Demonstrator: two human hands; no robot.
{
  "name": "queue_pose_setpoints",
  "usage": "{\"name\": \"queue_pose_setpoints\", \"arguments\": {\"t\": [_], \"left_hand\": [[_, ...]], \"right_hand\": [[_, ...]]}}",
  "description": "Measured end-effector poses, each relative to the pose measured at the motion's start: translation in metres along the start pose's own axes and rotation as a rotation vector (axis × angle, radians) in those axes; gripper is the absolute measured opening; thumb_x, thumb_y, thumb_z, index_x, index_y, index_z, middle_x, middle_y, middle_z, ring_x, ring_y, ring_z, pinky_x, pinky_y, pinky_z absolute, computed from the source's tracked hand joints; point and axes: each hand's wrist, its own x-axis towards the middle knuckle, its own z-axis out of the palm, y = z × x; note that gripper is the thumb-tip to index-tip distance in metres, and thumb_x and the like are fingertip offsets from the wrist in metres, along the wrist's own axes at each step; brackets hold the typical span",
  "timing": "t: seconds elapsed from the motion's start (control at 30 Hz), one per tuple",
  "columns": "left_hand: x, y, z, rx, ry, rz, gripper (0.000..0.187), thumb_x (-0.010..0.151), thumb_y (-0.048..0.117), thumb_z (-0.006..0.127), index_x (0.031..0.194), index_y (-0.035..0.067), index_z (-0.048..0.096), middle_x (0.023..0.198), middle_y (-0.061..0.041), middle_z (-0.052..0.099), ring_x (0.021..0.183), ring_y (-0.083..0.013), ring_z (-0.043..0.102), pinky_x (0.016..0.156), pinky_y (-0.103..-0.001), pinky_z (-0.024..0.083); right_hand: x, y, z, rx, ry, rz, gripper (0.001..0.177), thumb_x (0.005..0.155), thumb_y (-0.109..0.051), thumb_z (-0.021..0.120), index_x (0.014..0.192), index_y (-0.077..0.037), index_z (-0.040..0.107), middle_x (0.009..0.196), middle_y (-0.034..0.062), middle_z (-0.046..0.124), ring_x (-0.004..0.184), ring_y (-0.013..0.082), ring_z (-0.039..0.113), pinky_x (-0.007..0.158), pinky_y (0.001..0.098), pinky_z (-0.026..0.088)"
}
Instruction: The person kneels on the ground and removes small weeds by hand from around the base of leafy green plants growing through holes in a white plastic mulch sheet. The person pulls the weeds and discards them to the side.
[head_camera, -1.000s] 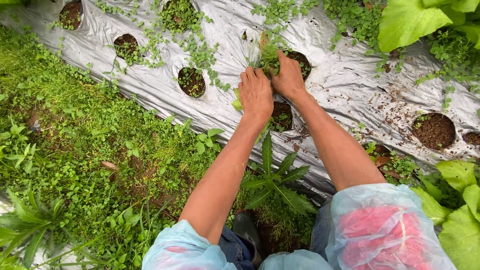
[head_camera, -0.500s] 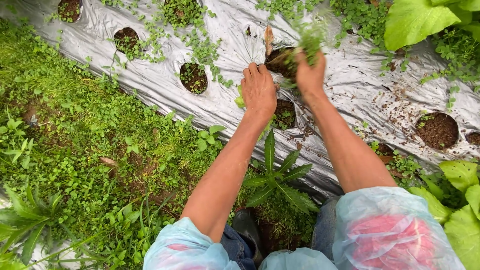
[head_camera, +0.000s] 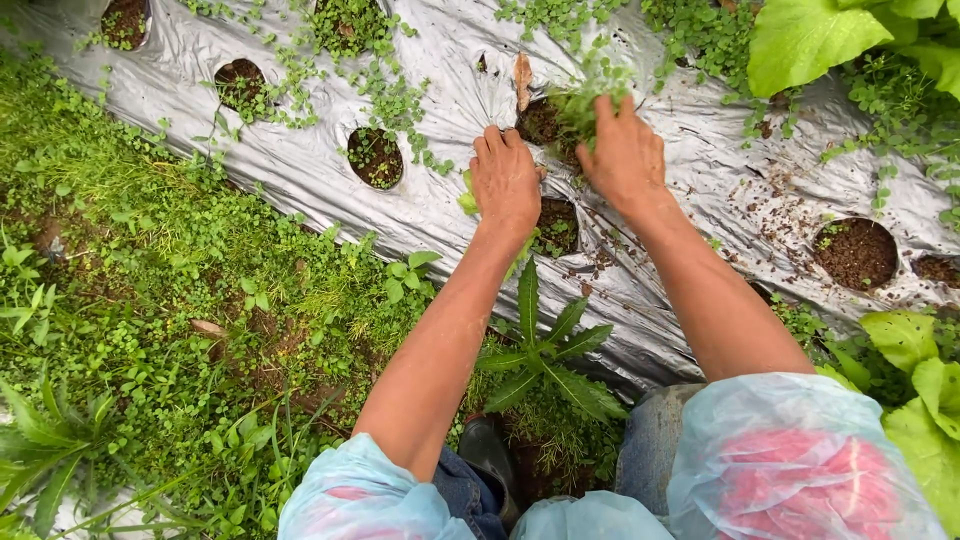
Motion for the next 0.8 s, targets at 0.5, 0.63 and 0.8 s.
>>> {"name": "queue_pose_setpoints", "arguments": {"t": [0.5, 0.63, 0.8], "left_hand": [[-0.002, -0.003, -0.013, -0.05, -0.037, 0.021, 0.062, 0.084, 0.038, 0.084, 0.123, -0.001, 0.054, 0.114, -0.014, 0.046, 0.109, -0.031, 0.051, 0.088, -0.042, 0.051], [0.006, -0.004, -0.003, -0.009, 0.016, 0.016, 0.059, 0.081, 0.028, 0.087, 0.121, 0.0, 0.055, 0.12, -0.015, 0.05, 0.107, -0.0344, 0.049, 0.084, -0.046, 0.049], [0.039, -0.009, -0.034, -0.124, -0.142, -0.054, 0.05, 0.092, 0.041, 0.077, 0.119, 0.002, 0.058, 0.114, -0.014, 0.062, 0.105, -0.0273, 0.058, 0.094, -0.042, 0.053]], "right_hand": [[-0.001, 0.01, 0.028, 0.301, 0.086, -0.228, 0.034, 0.087, 0.015, 0.059, 0.117, 0.001, 0.054, 0.11, 0.029, 0.063, 0.094, 0.0422, 0.069, 0.081, 0.0613, 0.055], [0.01, 0.016, 0.033, 0.439, 0.451, -0.343, 0.05, 0.081, 0.024, 0.064, 0.122, 0.001, 0.046, 0.108, 0.0176, 0.062, 0.081, 0.0281, 0.065, 0.069, 0.0343, 0.064], [0.051, 0.046, 0.06, 0.442, 0.552, -0.001, 0.066, 0.106, -0.009, 0.072, 0.153, -0.001, 0.028, 0.128, 0.0118, 0.067, 0.115, 0.0223, 0.067, 0.118, 0.0467, 0.041]]}}
